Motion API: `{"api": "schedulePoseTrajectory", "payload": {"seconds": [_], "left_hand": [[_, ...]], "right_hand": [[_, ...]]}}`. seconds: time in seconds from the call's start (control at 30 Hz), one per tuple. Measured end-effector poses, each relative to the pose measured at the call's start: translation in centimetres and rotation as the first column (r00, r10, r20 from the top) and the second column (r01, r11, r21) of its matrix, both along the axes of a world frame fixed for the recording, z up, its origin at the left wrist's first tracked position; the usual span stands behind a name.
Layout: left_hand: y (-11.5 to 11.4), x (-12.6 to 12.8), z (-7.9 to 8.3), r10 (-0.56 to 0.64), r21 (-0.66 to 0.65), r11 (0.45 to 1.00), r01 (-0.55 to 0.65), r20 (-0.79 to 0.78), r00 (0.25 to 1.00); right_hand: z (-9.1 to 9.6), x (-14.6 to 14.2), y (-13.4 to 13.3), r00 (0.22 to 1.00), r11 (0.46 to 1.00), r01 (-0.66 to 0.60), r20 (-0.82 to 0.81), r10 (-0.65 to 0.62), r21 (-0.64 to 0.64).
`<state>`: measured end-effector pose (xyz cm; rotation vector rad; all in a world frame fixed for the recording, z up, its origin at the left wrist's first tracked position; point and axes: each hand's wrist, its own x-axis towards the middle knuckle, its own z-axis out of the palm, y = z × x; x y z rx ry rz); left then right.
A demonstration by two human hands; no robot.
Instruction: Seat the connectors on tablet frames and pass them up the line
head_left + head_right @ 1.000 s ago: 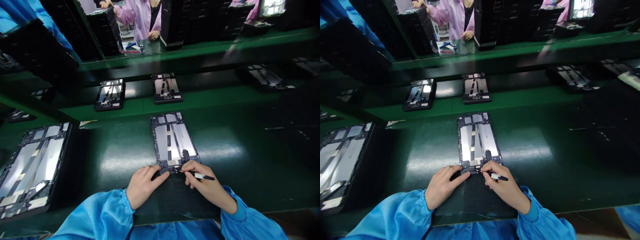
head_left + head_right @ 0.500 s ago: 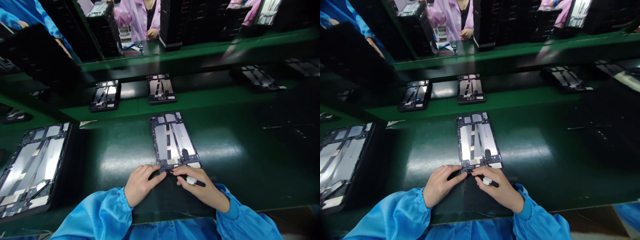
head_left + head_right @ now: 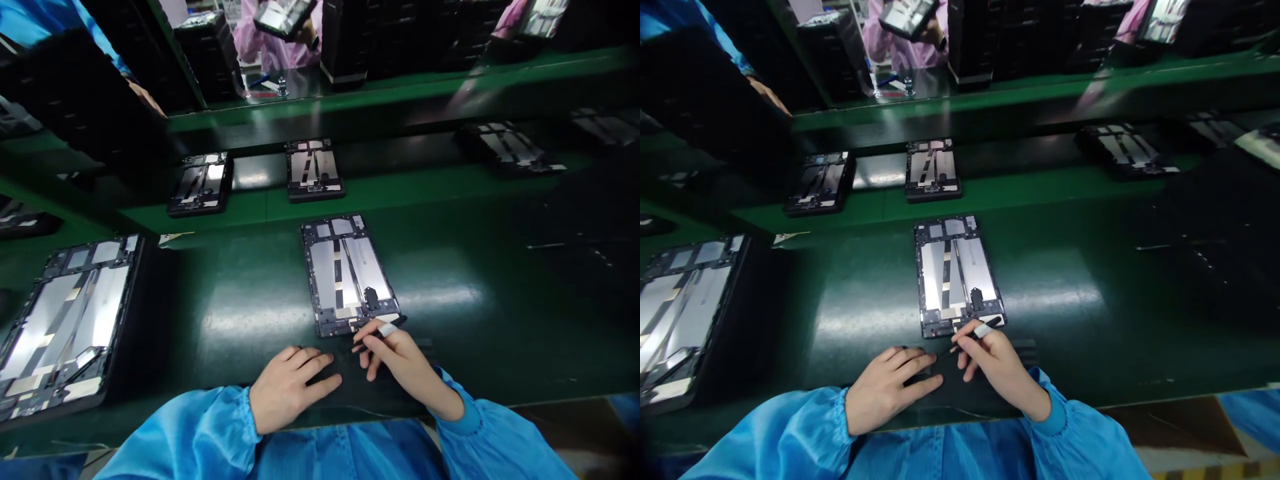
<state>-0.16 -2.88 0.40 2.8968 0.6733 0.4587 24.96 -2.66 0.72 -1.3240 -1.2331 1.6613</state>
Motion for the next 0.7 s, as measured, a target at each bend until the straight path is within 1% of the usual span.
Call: {"api": "schedulePoseTrajectory", "payload": {"seconds": [0.07, 0.1, 0.2, 0.27, 0.37, 0.47, 0.53, 0.6, 0.7], "left_hand": [[0.0, 0.1, -0.1, 0.006, -0.002, 1.0, -0.006, -0.009, 1.0], [0.0, 0.2, -0.1, 0.009, -0.005, 1.0, -0.009, -0.005, 1.0], [0.0, 0.2, -0.2, 0.016, -0.021, 1.0, -0.016, 0.009, 1.0], [0.0, 0.1, -0.3, 0.022, -0.022, 1.0, -0.022, 0.016, 1.0], [-0.1, 0.1, -0.4, 0.029, -0.023, 0.999, -0.028, 0.012, 1.0], [-0.1, 0.2, -0.5, 0.036, -0.024, 0.999, -0.036, 0.005, 0.999], [-0.1, 0.3, -0.4, 0.044, -0.028, 0.999, -0.044, 0.011, 0.999], [-0.1, 0.4, -0.2, 0.052, -0.05, 0.997, -0.051, 0.028, 0.998], [0.3, 0.6, 0.2, 0.084, -0.103, 0.992, -0.074, 0.095, 0.992]], "right_hand": [[0.2, -0.2, 0.1, 0.995, 0.996, -0.073, 0.076, 0.069, 0.043], [0.3, -0.3, 0.2, 0.986, 0.991, -0.102, 0.139, 0.089, 0.09], [0.8, -0.5, 0.5, 0.938, 0.948, -0.192, 0.332, 0.101, 0.254], [1.0, -0.8, 0.6, 0.913, 0.919, -0.246, 0.393, 0.112, 0.308], [0.8, -1.3, 0.5, 0.907, 0.91, -0.274, 0.399, 0.136, 0.312], [0.4, -1.5, 0.3, 0.921, 0.921, -0.25, 0.369, 0.129, 0.3], [0.5, -1.1, 0.3, 0.946, 0.935, -0.209, 0.303, 0.118, 0.287], [1.0, -0.4, 0.8, 0.971, 0.951, -0.14, 0.227, 0.077, 0.276], [2.2, 0.5, 2.8, 0.983, 0.965, -0.068, 0.182, 0.022, 0.253]]}}
